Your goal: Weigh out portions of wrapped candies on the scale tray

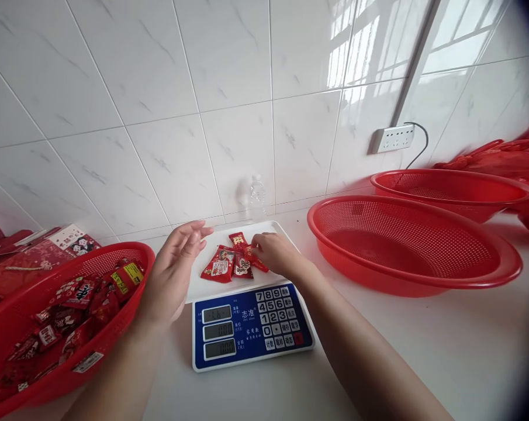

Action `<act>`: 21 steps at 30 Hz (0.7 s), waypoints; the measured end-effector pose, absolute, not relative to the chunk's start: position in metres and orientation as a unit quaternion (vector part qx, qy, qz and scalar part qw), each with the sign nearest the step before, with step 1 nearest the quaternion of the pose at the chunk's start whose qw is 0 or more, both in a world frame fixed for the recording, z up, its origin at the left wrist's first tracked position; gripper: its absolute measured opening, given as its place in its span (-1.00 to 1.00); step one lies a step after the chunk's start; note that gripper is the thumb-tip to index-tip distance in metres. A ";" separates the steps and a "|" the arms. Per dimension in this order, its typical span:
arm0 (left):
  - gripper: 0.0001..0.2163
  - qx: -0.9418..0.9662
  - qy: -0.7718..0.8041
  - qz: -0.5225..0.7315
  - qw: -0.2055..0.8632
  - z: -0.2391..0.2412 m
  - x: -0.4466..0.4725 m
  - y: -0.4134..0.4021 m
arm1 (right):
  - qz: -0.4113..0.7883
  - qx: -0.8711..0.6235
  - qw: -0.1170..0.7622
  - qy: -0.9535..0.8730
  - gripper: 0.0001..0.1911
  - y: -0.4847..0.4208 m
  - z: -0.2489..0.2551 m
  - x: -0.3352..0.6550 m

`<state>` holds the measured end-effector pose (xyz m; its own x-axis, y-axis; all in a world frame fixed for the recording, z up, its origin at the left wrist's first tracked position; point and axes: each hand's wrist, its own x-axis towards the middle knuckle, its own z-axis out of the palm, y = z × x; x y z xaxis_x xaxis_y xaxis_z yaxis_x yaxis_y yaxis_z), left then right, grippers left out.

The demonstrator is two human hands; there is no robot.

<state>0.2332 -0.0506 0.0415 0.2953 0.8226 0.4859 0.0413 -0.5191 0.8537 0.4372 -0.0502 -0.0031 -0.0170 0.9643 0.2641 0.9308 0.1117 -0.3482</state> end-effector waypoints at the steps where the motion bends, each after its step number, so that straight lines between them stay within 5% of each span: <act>1: -0.72 0.690 0.287 0.525 0.407 0.042 0.231 -0.055 | 0.041 -0.663 0.223 -0.713 -0.76 -0.050 -0.003 0.436; 11: -0.84 0.551 0.205 0.613 0.527 0.055 0.213 -0.060 | 0.060 -0.691 0.209 -0.689 -0.58 -0.047 -0.009 0.463; 21: -0.86 0.528 0.224 0.601 0.557 0.048 0.208 -0.046 | 0.073 -0.719 0.130 -0.679 -0.68 -0.067 0.015 0.449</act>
